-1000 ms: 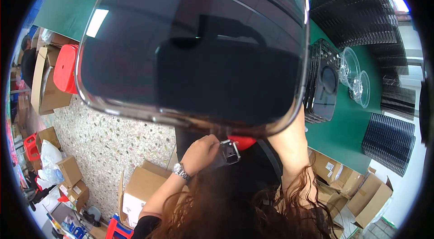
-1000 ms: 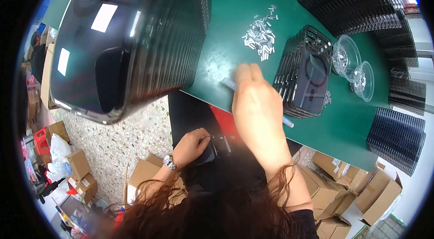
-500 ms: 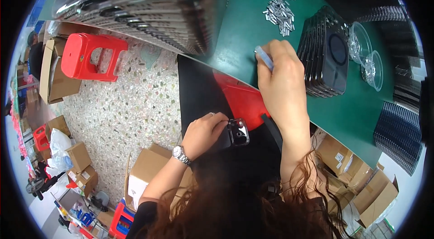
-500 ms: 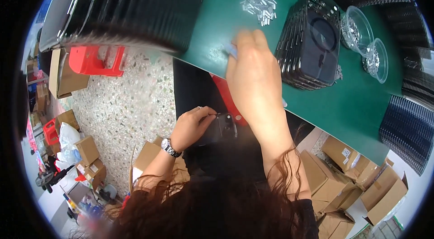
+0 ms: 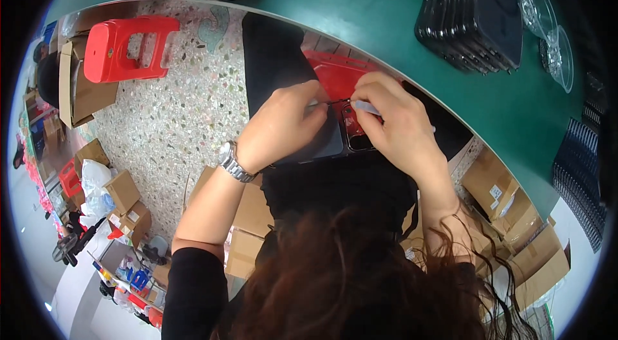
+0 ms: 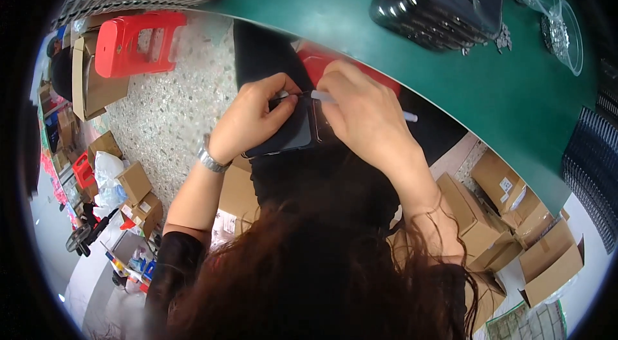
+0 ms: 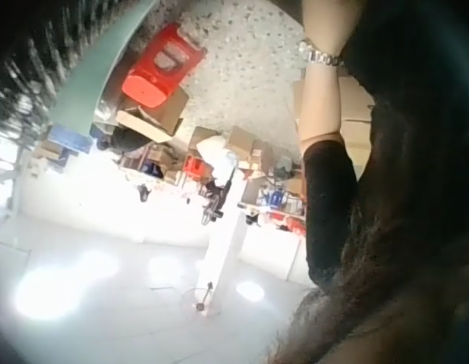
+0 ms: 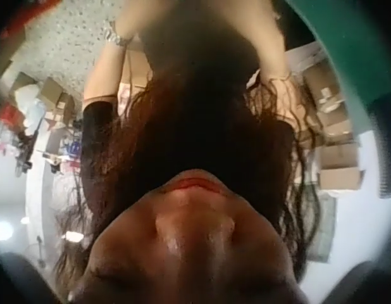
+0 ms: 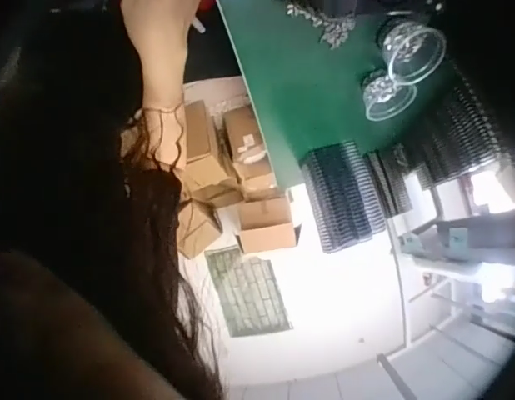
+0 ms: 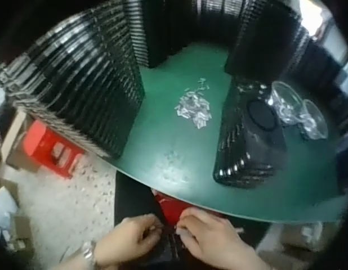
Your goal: Assembling components and checking glossy phone cases in a manufacturing setting.
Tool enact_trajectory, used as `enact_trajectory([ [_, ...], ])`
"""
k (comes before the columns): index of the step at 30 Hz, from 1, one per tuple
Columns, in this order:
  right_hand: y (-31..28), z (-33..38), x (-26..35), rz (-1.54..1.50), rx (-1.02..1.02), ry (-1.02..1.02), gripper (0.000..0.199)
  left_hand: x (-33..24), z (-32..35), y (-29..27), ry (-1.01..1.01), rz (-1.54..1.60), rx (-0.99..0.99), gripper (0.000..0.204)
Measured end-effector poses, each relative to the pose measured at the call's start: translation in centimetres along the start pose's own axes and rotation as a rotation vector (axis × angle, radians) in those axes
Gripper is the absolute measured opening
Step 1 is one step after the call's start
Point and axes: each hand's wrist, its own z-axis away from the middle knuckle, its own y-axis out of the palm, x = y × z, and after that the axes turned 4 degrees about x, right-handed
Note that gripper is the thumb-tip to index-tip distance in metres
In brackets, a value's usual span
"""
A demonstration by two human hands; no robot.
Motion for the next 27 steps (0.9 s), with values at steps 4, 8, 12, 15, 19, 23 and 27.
enact_trajectory([
  [4,0.4,0.0,-1.0,0.102,0.099,-0.136,0.02,-0.2,-0.5,1.0,0.06,-0.081,0.024,0.014],
  [8,0.7,-0.2,-1.3,0.208,0.132,-0.133,0.016,-0.5,-0.9,1.7,0.03,-0.18,0.033,0.013],
  [12,1.0,0.1,-2.0,0.159,0.146,0.041,0.015,-0.8,-1.3,2.0,0.037,-0.201,0.031,0.013],
  [15,1.5,-0.3,-2.6,0.134,0.185,0.094,0.017,0.0,-1.5,2.5,0.039,-0.255,0.034,0.015],
  [19,2.7,0.0,-4.3,0.084,0.241,0.118,0.017,1.4,-1.8,3.3,0.043,-0.329,0.068,0.016],
  [23,3.1,0.8,-5.2,0.054,0.356,0.213,0.021,2.9,-2.1,4.4,0.089,-0.486,0.097,0.017],
  [27,3.1,1.8,-5.6,0.132,0.183,0.071,0.021,3.3,-2.3,4.2,0.102,-0.527,0.109,0.017],
])
